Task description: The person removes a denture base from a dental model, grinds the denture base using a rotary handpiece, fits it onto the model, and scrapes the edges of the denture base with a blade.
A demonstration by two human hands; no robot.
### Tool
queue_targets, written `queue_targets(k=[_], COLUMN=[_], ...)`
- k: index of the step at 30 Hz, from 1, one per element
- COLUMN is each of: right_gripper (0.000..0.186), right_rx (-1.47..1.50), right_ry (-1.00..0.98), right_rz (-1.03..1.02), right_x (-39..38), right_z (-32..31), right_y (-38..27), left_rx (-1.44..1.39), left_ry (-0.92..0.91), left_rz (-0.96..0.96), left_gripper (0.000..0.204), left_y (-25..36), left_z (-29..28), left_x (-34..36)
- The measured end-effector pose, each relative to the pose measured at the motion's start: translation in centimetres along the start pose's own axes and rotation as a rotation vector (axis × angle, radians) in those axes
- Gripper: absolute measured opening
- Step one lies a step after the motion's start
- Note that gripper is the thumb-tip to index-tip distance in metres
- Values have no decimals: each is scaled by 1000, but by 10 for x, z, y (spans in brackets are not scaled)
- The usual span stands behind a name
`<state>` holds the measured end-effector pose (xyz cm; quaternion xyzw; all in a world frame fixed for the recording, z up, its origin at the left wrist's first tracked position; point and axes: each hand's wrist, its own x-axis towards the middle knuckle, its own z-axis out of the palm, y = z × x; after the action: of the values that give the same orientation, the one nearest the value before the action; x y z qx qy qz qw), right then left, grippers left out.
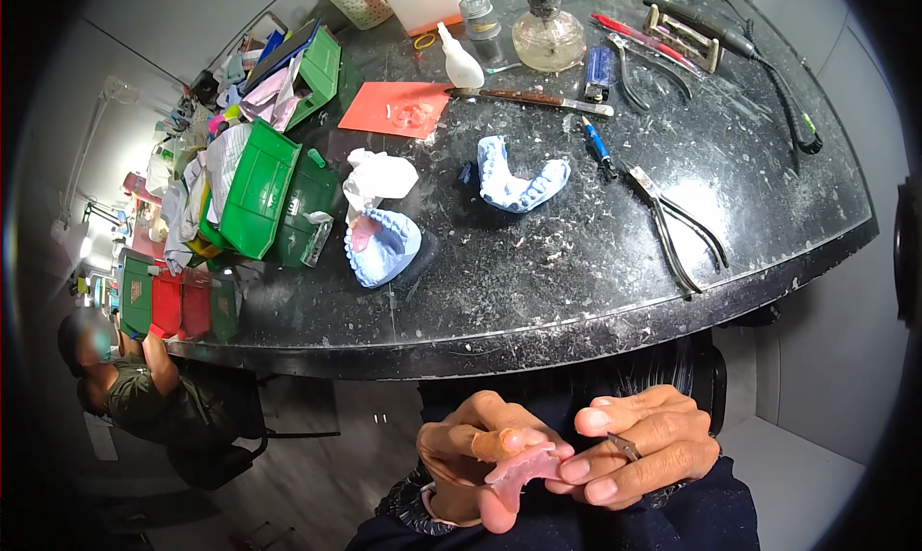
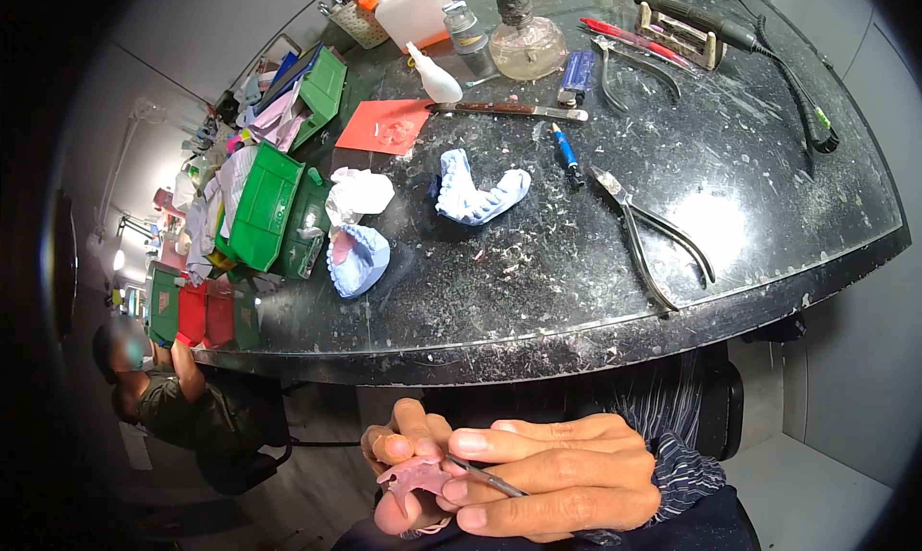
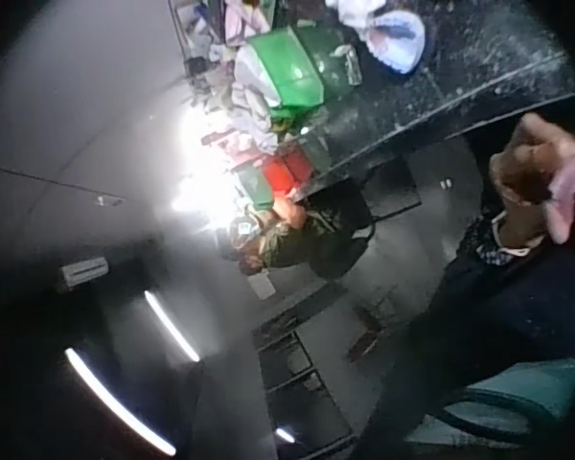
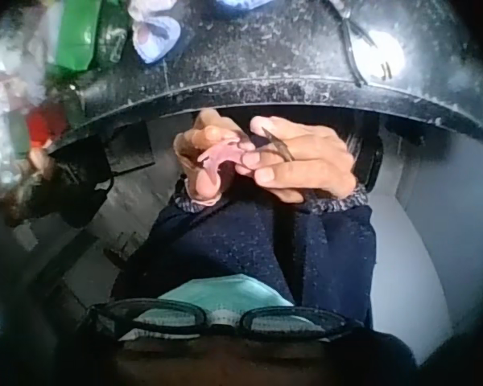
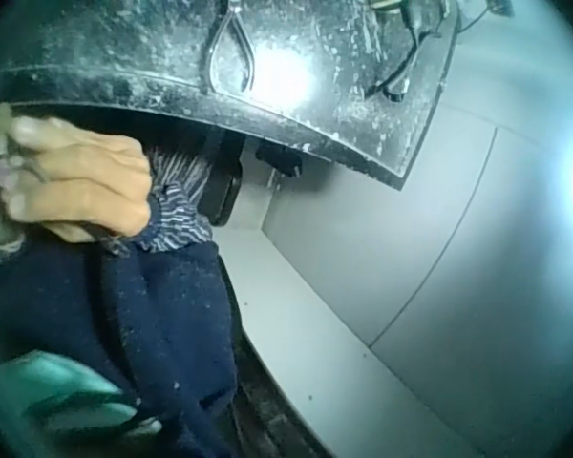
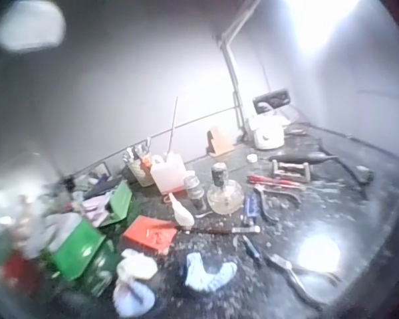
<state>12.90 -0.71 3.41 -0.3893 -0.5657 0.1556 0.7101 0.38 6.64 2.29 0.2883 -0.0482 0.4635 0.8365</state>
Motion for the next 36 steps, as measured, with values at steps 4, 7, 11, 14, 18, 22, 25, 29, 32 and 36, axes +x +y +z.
queue_targets(k=[4,7,11,14,18,22,25,29,32,36], right_gripper=[19,20,19,20,20,23,19,28,28,27], right_rx=[13,34,24,-6,-20,-51,5,-74,-64,-33], right_ry=[-25,-49,-15,5,15,74,100,71,97,80], right_rz=[-12,4,15,-32,-58,-90,-58,-86,-72,-48], right_x=[0,0,0,-2,-3,-5,-4,-3,-5,-4], right_z=[-1,-3,1,3,4,10,12,11,13,12], right_y=[-1,-1,-2,0,2,4,0,3,3,0], left_rx=[12,63,59,38,-43,-84,-90,-48,-10,15], left_ry=[11,38,78,52,44,24,27,44,56,65], left_rz=[0,-23,-59,-73,-61,-81,-89,-95,-110,-113], left_gripper=[41,41,36,33,33,34,34,34,34,35], left_y=[-1,3,5,6,4,6,6,8,10,11], left_z=[0,2,6,4,4,3,5,5,4,5], left_x=[-2,-3,-3,-3,-2,-2,-2,-2,-3,-4])
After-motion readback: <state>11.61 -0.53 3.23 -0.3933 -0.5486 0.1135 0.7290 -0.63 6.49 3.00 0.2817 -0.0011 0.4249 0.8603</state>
